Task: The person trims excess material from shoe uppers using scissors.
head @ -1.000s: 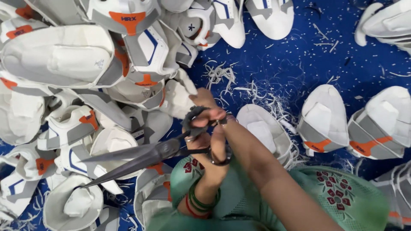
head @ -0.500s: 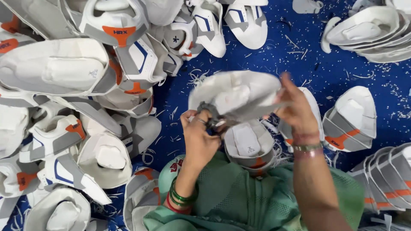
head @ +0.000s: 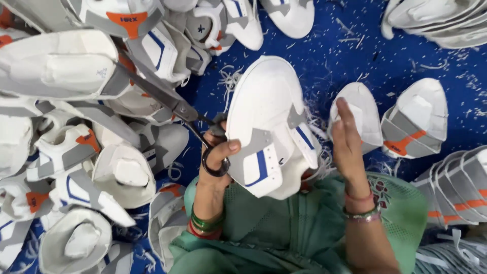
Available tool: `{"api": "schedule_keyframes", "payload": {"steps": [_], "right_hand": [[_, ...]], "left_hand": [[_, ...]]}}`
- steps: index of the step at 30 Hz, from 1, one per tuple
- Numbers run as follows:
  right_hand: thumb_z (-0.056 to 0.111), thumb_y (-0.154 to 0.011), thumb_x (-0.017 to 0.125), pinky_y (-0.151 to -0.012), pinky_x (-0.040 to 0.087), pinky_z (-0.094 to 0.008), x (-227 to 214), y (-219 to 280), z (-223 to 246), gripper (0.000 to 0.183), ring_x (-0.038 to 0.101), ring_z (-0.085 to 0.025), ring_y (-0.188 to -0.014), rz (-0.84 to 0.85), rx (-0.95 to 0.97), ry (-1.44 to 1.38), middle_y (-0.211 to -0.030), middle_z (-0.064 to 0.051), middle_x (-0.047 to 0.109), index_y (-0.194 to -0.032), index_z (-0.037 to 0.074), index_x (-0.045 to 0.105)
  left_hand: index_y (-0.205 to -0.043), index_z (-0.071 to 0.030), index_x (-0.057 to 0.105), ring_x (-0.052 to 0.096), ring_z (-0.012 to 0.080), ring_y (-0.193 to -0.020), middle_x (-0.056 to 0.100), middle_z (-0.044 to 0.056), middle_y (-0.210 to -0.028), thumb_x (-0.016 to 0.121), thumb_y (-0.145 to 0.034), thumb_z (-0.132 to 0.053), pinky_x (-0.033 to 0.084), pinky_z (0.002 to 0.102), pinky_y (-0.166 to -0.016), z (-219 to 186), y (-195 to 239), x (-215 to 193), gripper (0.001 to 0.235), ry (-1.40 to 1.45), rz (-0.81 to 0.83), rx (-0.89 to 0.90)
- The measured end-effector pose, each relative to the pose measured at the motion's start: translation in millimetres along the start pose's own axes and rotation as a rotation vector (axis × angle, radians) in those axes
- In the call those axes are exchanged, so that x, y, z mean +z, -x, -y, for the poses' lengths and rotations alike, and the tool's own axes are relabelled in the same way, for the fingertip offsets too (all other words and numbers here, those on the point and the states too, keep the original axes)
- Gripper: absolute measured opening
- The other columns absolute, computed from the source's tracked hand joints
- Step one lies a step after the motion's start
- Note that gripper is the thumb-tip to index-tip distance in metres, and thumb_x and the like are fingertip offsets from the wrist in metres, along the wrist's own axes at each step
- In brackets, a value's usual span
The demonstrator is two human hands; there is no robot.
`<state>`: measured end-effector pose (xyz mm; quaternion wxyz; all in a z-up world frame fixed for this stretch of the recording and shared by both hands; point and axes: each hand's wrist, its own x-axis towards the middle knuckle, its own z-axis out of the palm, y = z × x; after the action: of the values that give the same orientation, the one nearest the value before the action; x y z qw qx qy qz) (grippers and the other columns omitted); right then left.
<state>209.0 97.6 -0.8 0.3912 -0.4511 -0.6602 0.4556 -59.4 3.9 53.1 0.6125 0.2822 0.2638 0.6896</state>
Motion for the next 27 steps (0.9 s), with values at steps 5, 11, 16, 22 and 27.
{"api": "schedule_keyframes", "payload": {"steps": [5, 11, 16, 22, 27], "right_hand": [[0.041, -0.11, 0.055, -0.109, 0.046, -0.037, -6.0, 30.9, -51.5, 0.059, 0.056, -0.025, -0.135, 0.123, 0.06, -0.71, -0.158, -0.017, 0.052, -0.141, -0.01, 0.052], [0.003, -0.098, 0.071, -0.101, 0.053, -0.032, -3.7, 57.7, 6.2, 0.054, 0.065, -0.017, -0.119, 0.049, 0.023, -0.826, -0.132, -0.012, 0.066, -0.148, -0.003, 0.051], [-0.006, -0.096, 0.072, -0.1, 0.054, -0.031, -6.0, 71.2, 8.7, 0.055, 0.067, -0.016, -0.114, 0.011, -0.072, -0.691, -0.125, -0.011, 0.071, -0.147, -0.002, 0.052], [-0.007, -0.094, 0.07, -0.104, 0.054, -0.032, -0.5, 67.0, 1.4, 0.052, 0.067, -0.017, -0.116, -0.046, -0.007, -0.683, -0.127, -0.013, 0.071, -0.143, -0.004, 0.055], [-0.006, -0.098, 0.071, -0.105, 0.052, -0.032, 1.1, 69.0, -10.0, 0.047, 0.067, -0.017, -0.117, -0.119, 0.031, -0.835, -0.129, -0.014, 0.071, -0.143, -0.005, 0.057]], "left_hand": [[-0.106, 0.0, 0.066, 0.072, 0.0256, -0.088, 0.073, 0.013, -0.098, 0.076, -0.076, -0.01, 0.06, 0.04, -0.079, 17.7, -6.9, -8.4, 0.033, 0.013, -0.142, -0.022], [-0.106, 0.0, 0.067, 0.069, 0.0222, -0.092, 0.072, 0.01, -0.1, 0.076, -0.08, -0.006, 0.054, 0.036, -0.085, 26.9, -1.8, -14.4, 0.028, -0.116, -0.223, 0.03], [-0.104, 0.001, 0.069, 0.065, 0.02, -0.097, 0.071, 0.008, -0.101, 0.075, -0.084, -0.004, 0.049, 0.035, -0.092, 34.7, -1.7, -19.8, 0.022, -0.094, -0.173, 0.097], [-0.102, 0.0, 0.068, 0.066, 0.0197, -0.095, 0.071, 0.007, -0.101, 0.076, -0.085, -0.002, 0.051, 0.035, -0.089, 33.8, 0.9, -13.7, 0.019, -0.04, -0.14, 0.087], [-0.102, -0.001, 0.067, 0.067, 0.019, -0.09, 0.071, 0.008, -0.098, 0.08, -0.083, 0.0, 0.052, 0.032, -0.085, 33.3, 1.9, -7.3, 0.023, -0.14, -0.174, 0.056]]}}
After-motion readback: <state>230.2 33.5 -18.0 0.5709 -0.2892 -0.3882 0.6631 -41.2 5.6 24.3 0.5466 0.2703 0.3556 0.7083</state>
